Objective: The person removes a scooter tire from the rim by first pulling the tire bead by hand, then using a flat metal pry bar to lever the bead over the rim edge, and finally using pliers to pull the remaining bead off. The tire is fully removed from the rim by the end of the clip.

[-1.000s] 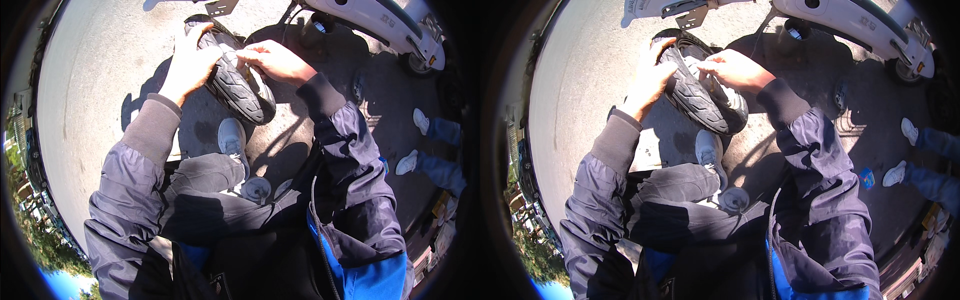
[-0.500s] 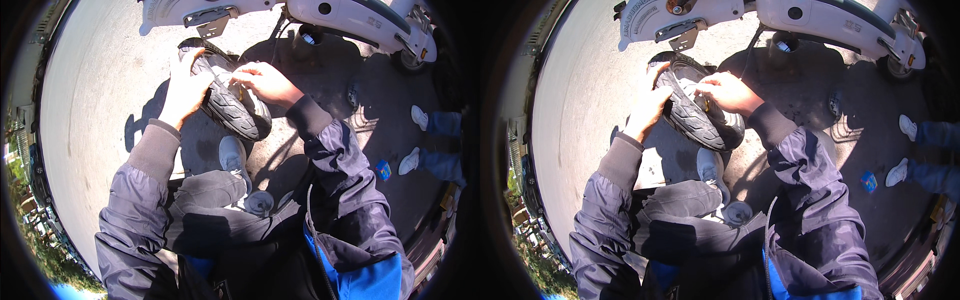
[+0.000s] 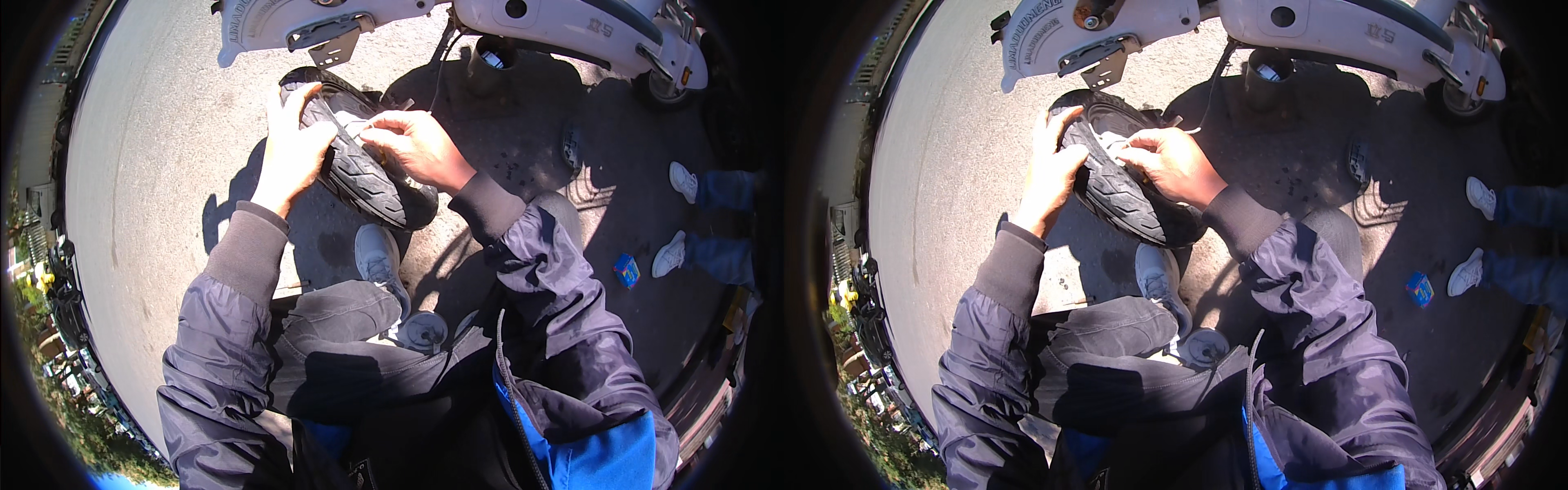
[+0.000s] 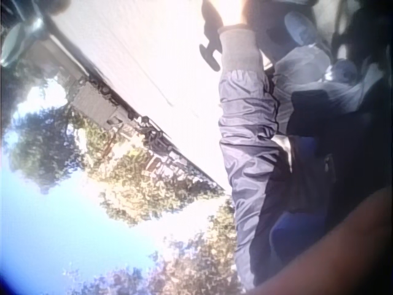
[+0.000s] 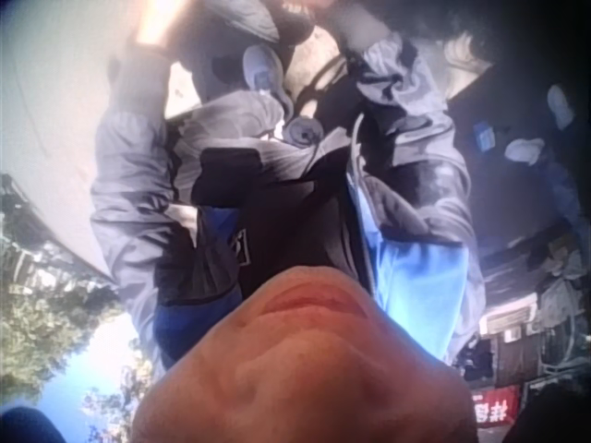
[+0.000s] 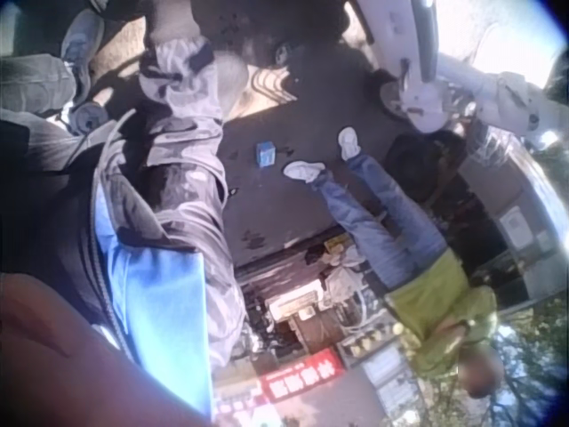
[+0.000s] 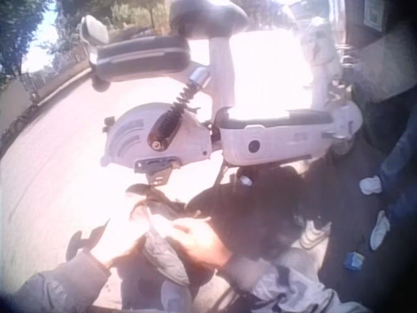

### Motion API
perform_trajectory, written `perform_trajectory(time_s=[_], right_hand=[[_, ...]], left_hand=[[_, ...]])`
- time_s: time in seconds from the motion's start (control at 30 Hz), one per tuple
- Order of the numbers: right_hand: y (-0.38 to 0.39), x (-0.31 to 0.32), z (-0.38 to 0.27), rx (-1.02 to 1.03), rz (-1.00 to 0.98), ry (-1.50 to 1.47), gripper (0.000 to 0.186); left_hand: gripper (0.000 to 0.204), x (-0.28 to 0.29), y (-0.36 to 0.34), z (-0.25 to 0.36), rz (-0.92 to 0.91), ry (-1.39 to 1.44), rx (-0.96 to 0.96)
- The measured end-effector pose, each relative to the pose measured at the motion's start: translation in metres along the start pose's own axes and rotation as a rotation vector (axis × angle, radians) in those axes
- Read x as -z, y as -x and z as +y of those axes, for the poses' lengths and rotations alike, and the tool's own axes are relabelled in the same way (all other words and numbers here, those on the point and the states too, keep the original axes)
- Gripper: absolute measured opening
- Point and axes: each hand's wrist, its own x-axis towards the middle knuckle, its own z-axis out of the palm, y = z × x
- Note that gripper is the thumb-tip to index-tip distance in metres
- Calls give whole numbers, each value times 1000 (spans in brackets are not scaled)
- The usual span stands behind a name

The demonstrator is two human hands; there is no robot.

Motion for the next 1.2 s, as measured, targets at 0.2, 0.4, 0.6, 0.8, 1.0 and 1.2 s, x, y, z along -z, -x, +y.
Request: perform_trajectory(time_s=[0.2,0.4,0.6,0.8,1.0,1.2], right_hand=[[-1,-3,7,103,109,-130,21],[-3,2,2,61,125,-49,16],[-1,-1,-2,-9,81,-50,26],[0,-10,2,110,115,-127,26],[-1,-5,6,121,102,-174,20],[-6,2,12,60,87,-229,27]], left_hand=[[62,-1,-5,-1,-9,-3,-21],[63,0,-5,0,-44,35,36],[61,-3,-7,-1,4,-10,-42],[61,-3,-8,-1,2,-25,-44],[61,-2,-8,-1,-3,-37,-41],[62,-1,-8,-1,-18,-51,-25]])
